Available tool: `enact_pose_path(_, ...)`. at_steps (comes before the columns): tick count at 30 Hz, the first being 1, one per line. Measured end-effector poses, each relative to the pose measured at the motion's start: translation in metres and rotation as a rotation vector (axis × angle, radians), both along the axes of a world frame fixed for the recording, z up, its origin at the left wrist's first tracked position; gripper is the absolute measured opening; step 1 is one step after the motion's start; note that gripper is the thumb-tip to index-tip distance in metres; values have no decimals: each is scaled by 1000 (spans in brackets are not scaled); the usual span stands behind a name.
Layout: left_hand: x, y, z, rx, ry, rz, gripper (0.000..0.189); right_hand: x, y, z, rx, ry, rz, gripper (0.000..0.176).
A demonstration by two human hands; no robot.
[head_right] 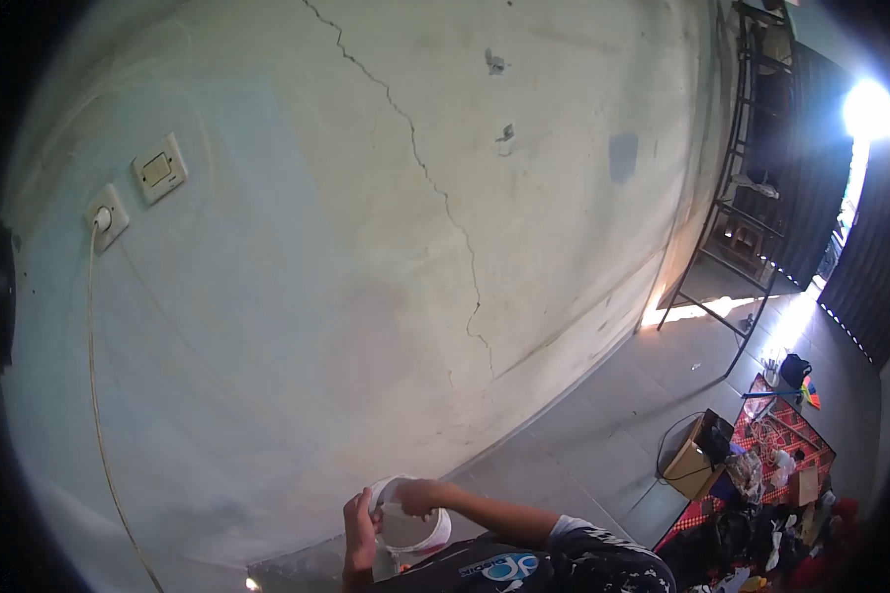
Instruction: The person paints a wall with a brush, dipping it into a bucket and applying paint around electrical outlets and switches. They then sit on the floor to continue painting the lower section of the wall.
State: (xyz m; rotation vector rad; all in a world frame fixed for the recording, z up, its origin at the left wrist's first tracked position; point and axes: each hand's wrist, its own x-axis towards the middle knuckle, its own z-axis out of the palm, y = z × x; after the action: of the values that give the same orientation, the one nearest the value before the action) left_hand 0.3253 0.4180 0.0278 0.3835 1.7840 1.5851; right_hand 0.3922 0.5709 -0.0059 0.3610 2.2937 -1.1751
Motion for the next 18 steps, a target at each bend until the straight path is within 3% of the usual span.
enact_pose_path(2,8,3,13,15,-13,93,29,6,18,0,368,287,653,21)
enact_pose_path(4,2,5,8,37,-17,114,28,31,32,-33,-142,290,63,34)
enact_pose_path(6,-1,3,14,30,-7,41,26,54,38,8,-393,70,-244,35)
enact_pose_path(18,-14,9,53,180,-73,60,36,108,47,-8,-1170,221,-671,26)
